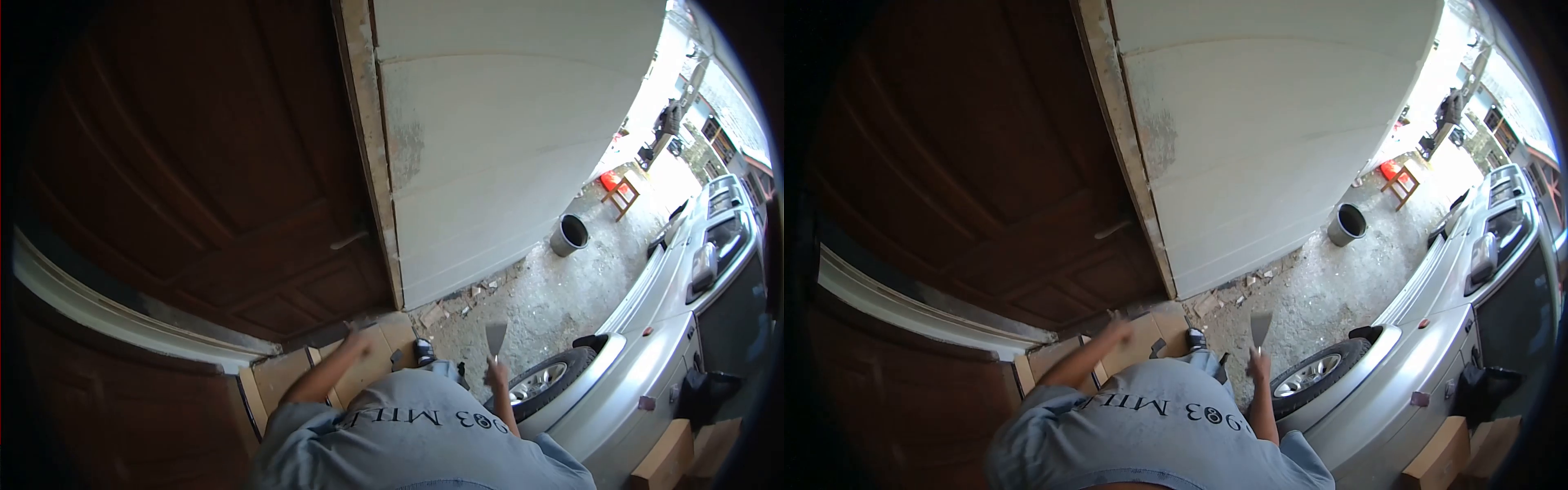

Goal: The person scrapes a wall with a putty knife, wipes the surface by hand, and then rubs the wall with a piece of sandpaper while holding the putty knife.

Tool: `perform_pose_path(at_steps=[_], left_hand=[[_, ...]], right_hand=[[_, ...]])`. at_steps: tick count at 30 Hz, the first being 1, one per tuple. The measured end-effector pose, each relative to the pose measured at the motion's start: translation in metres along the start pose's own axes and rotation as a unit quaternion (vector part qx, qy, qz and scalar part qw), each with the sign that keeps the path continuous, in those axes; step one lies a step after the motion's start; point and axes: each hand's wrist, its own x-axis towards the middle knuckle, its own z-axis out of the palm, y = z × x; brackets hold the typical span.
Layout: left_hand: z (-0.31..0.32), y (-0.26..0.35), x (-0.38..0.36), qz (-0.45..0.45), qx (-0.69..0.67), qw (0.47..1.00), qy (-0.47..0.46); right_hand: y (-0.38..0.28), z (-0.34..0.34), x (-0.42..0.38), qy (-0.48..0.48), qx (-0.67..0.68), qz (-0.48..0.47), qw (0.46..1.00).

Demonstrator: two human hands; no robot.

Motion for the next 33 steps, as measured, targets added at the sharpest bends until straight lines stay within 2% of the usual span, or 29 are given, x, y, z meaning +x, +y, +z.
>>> perform_pose_path(at_steps=[1,2,3,5,7,10,13,16,17,18,19,20,21,22,23,24,25,26,27,29,31,33], left_hand=[[0.013,0.015,-0.053,-0.182,-0.01,0.981,-0.062],[0.021,0.039,-0.11,-0.334,0.002,0.935,-0.118],[0.043,0.032,-0.146,-0.399,-0.016,0.909,-0.122],[0.093,0.015,-0.205,-0.472,-0.094,0.873,-0.085],[0.133,0.012,-0.249,-0.527,-0.184,0.829,-0.038],[0.178,0.017,-0.284,-0.576,-0.296,0.761,0.028],[0.202,0.023,-0.294,-0.589,-0.367,0.715,0.079],[0.218,0.024,-0.288,-0.574,-0.405,0.702,0.117],[0.219,0.024,-0.284,-0.563,-0.409,0.706,0.129],[0.219,0.021,-0.278,-0.551,-0.411,0.713,0.14],[0.216,0.017,-0.271,-0.536,-0.402,0.728,0.148],[0.212,0.012,-0.261,-0.514,-0.38,0.753,0.155],[0.208,0.003,-0.249,-0.488,-0.35,0.783,0.161],[0.201,-0.008,-0.231,-0.448,-0.3,0.824,0.174],[0.192,-0.016,-0.215,-0.405,-0.343,0.814,0.236],[0.179,-0.024,-0.193,-0.345,-0.419,0.779,0.314],[0.142,0.011,-0.17,-0.212,-0.667,0.577,0.421],[0.082,0.053,-0.162,-0.249,-0.646,0.616,0.376],[0.042,0.072,-0.151,-0.252,-0.611,0.682,0.313],[-0.024,0.131,-0.139,-0.156,-0.559,0.763,0.285],[-0.051,0.159,-0.118,-0.034,-0.575,0.78,0.245],[-0.066,0.199,-0.107,0.01,-0.626,0.751,0.209]], right_hand=[[0.045,-0.011,0.008,0.02,-0.06,0.011,0.998],[0.101,-0.024,0.022,0.017,-0.029,0.076,0.997],[0.133,-0.033,0.014,0.009,-0.069,0.109,0.992],[0.162,-0.047,-0.015,-0.054,-0.286,0.114,0.95],[0.176,-0.051,-0.042,-0.134,-0.461,0.074,0.874],[0.182,-0.053,-0.059,-0.205,-0.59,0.001,0.781],[0.168,-0.048,-0.055,-0.215,-0.666,-0.071,0.711],[0.137,-0.04,-0.022,-0.19,-0.729,-0.161,0.637],[0.139,-0.039,0.001,-0.192,-0.766,-0.209,0.577],[0.109,-0.032,-0.003,-0.048,-0.523,-0.059,0.849],[0.106,-0.029,0.018,-0.027,-0.358,-0.038,0.932],[0.05,-0.017,-0.006,-0.035,-0.275,0.013,0.961],[0.002,-0.005,-0.035,-0.026,-0.257,-0.017,0.966],[-0.016,0.003,-0.033,-0.034,-0.247,-0.053,0.967],[-0.042,0.011,-0.047,-0.039,-0.234,-0.091,0.967],[-0.065,0.021,-0.059,-0.052,-0.206,-0.107,0.971],[-0.087,0.032,-0.072,-0.064,-0.176,-0.124,0.974],[-0.112,0.043,-0.092,-0.086,-0.155,-0.137,0.975],[-0.133,0.056,-0.111,-0.108,-0.133,-0.15,0.974],[-0.156,0.081,-0.13,-0.15,-0.104,-0.197,0.963],[-0.175,0.104,-0.153,-0.207,-0.067,-0.216,0.952],[-0.198,0.122,-0.188,-0.28,-0.039,-0.277,0.918]])
